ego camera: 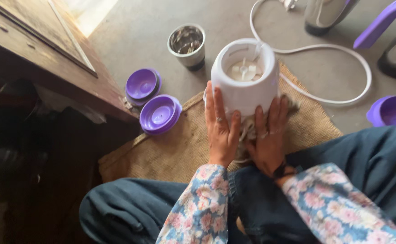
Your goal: The person sits on a mat and wipes the exterior and interior of a white and purple blender base with a cloth. They rotate the base to clean all sides, including the bottom and the top opening, then place it back on the mat.
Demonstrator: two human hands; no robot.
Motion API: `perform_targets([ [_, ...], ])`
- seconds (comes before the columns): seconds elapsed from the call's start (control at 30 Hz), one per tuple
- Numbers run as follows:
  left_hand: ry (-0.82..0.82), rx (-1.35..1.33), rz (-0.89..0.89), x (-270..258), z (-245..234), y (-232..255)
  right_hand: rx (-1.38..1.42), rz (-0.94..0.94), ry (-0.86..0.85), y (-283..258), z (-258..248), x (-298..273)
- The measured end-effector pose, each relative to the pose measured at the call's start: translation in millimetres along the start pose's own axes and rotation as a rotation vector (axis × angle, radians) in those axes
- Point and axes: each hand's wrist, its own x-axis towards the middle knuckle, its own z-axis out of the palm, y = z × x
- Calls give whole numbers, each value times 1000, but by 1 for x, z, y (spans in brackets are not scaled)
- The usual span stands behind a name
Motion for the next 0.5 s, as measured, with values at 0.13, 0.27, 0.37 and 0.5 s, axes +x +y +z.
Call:
perform_targets([
  [0.13,-17,-11,-19,-4,-4,-2,178,341,19,-21,8,-12],
  [0.27,-41,-12,-23,-9,-9,-2,212,428,75,-23,4,-8],
  [0.37,-90,-73,-55,-12,-16,-2,214,668,183,-21,-13,13],
  [0.5,-78,-103,-95,-17,-17,-6,183,511,308,-28,-47,44],
])
